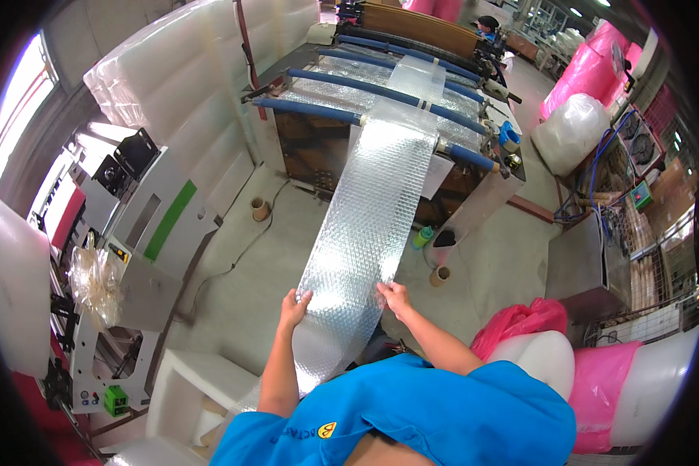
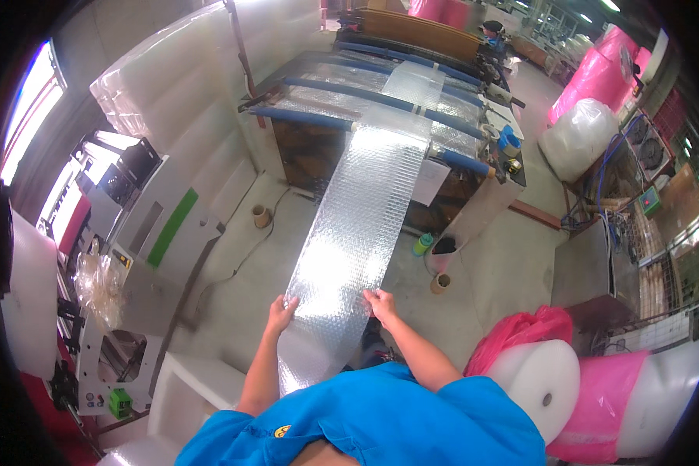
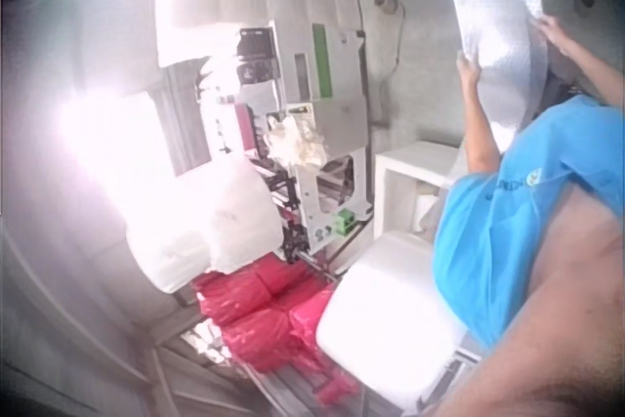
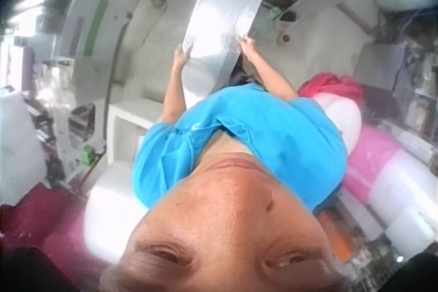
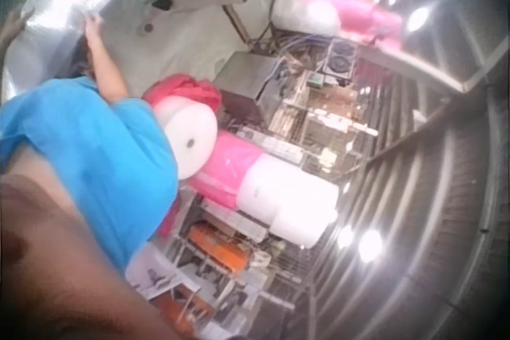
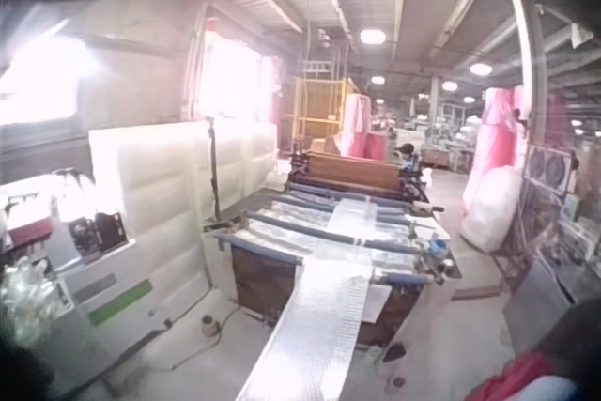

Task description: The person handles a long sheet of bubble wrap, pulling it from a machine and guiding it through rollers. They use a tape measure to measure the bubble wrap and then continue to pull and guide the material.

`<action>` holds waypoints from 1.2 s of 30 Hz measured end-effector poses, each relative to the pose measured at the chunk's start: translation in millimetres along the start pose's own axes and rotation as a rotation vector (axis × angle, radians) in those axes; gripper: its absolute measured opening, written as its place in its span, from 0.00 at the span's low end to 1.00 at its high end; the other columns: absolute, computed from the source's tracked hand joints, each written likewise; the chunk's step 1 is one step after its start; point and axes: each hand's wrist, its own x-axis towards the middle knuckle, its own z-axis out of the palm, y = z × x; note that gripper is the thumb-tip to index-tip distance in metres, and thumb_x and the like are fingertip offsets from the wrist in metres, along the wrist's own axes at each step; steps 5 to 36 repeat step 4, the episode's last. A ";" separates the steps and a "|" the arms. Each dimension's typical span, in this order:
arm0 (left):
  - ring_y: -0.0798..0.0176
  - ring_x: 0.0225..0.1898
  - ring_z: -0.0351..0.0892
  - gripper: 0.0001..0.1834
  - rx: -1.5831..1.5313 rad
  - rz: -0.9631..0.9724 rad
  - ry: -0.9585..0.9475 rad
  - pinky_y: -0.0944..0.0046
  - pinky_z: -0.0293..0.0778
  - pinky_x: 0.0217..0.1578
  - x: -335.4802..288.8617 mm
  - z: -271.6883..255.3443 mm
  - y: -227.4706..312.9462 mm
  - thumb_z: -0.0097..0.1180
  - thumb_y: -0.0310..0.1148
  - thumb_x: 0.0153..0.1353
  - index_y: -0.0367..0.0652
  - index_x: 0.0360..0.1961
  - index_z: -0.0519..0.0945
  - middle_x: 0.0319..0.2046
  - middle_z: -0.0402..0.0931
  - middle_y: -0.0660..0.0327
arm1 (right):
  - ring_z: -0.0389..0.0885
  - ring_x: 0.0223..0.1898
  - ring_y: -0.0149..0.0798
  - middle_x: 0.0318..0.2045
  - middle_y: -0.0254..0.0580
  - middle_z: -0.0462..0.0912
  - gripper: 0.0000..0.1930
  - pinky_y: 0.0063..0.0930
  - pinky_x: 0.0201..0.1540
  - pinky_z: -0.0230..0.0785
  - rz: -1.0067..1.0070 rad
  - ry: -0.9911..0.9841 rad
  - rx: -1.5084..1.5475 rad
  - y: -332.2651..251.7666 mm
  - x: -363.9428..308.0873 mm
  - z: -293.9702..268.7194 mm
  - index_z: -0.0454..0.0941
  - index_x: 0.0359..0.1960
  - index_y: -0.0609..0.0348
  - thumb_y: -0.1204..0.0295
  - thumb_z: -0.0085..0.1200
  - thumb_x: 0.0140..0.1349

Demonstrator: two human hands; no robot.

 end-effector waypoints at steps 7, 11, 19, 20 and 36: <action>0.70 0.18 0.67 0.20 -0.009 0.063 0.006 0.69 0.66 0.19 0.8 1.0 -3.7 0.55 0.43 0.49 0.35 0.31 0.70 0.19 0.70 0.60 | 0.70 0.18 0.25 0.22 0.38 0.76 0.13 0.18 0.17 0.64 -0.005 0.008 -0.037 -4.7 -3.6 0.7 0.71 0.28 0.61 0.62 0.51 0.53; 0.70 0.18 0.67 0.20 -0.009 0.063 0.006 0.69 0.66 0.19 0.8 1.0 -3.7 0.55 0.43 0.49 0.35 0.31 0.70 0.19 0.70 0.60 | 0.70 0.18 0.25 0.22 0.38 0.76 0.13 0.18 0.17 0.64 -0.005 0.008 -0.037 -4.7 -3.6 0.7 0.71 0.28 0.61 0.62 0.51 0.53; 0.70 0.18 0.67 0.20 -0.009 0.063 0.006 0.69 0.66 0.19 0.8 1.0 -3.7 0.55 0.43 0.49 0.35 0.31 0.70 0.19 0.70 0.60 | 0.70 0.18 0.25 0.22 0.38 0.76 0.13 0.18 0.17 0.64 -0.005 0.008 -0.037 -4.7 -3.6 0.7 0.71 0.28 0.61 0.62 0.51 0.53; 0.70 0.18 0.67 0.20 -0.009 0.063 0.006 0.69 0.66 0.19 0.8 1.0 -3.7 0.55 0.43 0.49 0.35 0.31 0.70 0.19 0.70 0.60 | 0.70 0.18 0.25 0.22 0.38 0.76 0.13 0.18 0.17 0.64 -0.005 0.008 -0.037 -4.7 -3.6 0.7 0.71 0.28 0.61 0.62 0.51 0.53; 0.70 0.18 0.67 0.20 -0.009 0.063 0.006 0.69 0.66 0.19 0.8 1.0 -3.7 0.55 0.43 0.49 0.35 0.31 0.70 0.19 0.70 0.60 | 0.70 0.18 0.25 0.22 0.38 0.76 0.13 0.18 0.17 0.64 -0.005 0.008 -0.037 -4.7 -3.6 0.7 0.71 0.28 0.61 0.62 0.51 0.53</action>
